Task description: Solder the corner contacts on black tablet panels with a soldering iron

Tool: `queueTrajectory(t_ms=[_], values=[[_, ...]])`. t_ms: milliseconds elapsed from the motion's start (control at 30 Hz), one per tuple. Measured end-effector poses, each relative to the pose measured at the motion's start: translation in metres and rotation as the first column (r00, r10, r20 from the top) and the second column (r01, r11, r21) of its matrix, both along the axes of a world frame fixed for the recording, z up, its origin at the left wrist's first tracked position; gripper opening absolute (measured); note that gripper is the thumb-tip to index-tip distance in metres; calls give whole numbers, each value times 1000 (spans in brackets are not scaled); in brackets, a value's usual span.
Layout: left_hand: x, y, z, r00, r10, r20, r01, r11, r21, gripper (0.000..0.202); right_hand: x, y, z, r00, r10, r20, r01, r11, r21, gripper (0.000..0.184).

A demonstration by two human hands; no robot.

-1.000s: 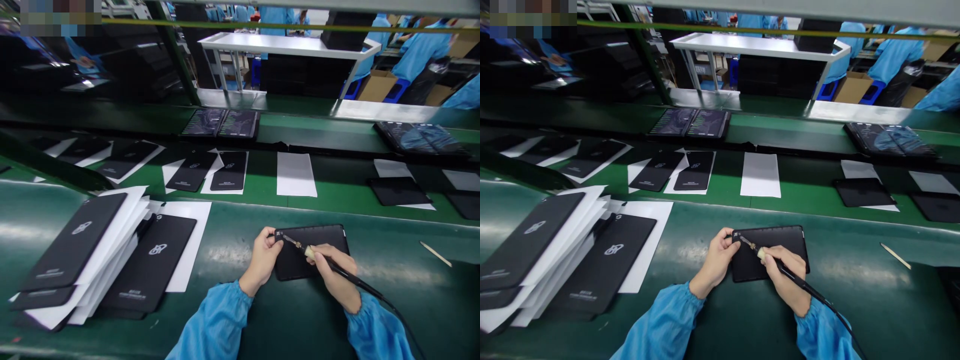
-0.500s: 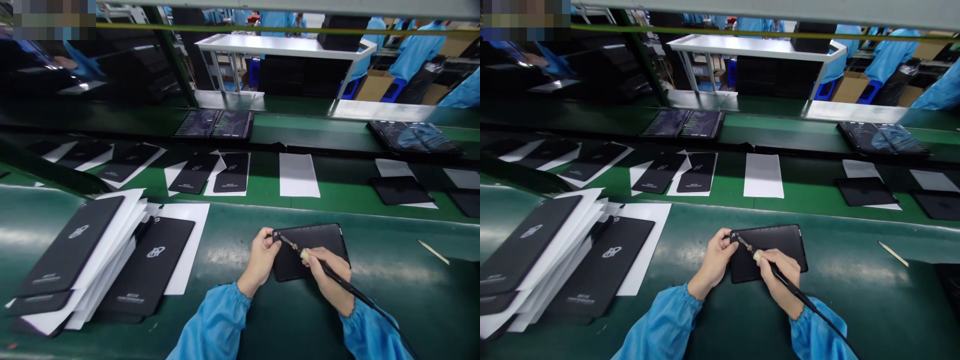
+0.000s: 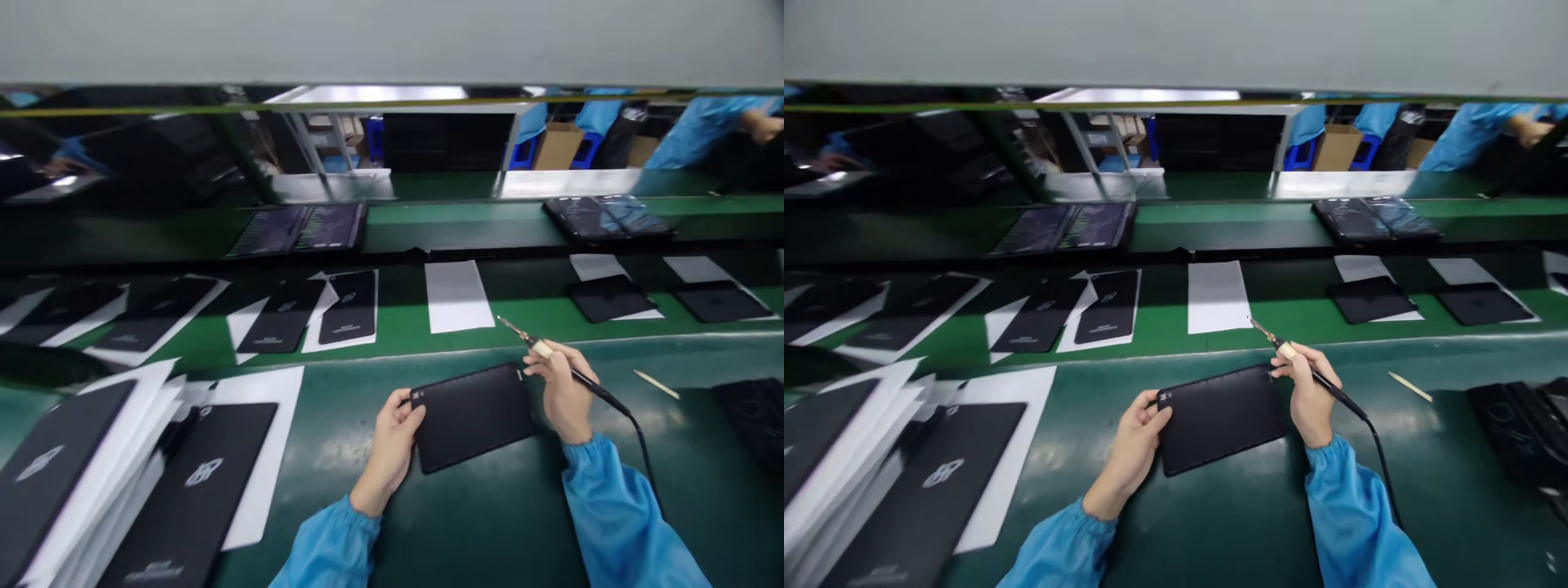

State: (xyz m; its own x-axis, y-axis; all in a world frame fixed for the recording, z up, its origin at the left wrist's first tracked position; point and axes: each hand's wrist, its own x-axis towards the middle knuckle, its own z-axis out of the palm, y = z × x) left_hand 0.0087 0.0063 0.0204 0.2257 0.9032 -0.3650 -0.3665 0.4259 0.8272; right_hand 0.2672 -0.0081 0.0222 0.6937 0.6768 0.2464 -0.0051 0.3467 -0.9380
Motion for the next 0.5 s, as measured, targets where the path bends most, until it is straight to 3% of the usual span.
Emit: queueTrajectory(t_ms=[100,267,400,500], values=[[-4,5,2,1000,-17,-16,17,1000,-9,41,20,5,-3,981,-66,-180,69,997,15,28],[-5,23,5,997,13,-75,-18,998,-57,45,44,-2,-1,937,-174,-302,195,980,40,29],[13,59,19,986,140,-90,-148,985,-89,31,63,-4,4,893,-220,-392,263,963,60,30],[40,95,40,968,211,-136,-229,965,-129,14,66,-5,11,868,-250,-428,303,951,60,33]])
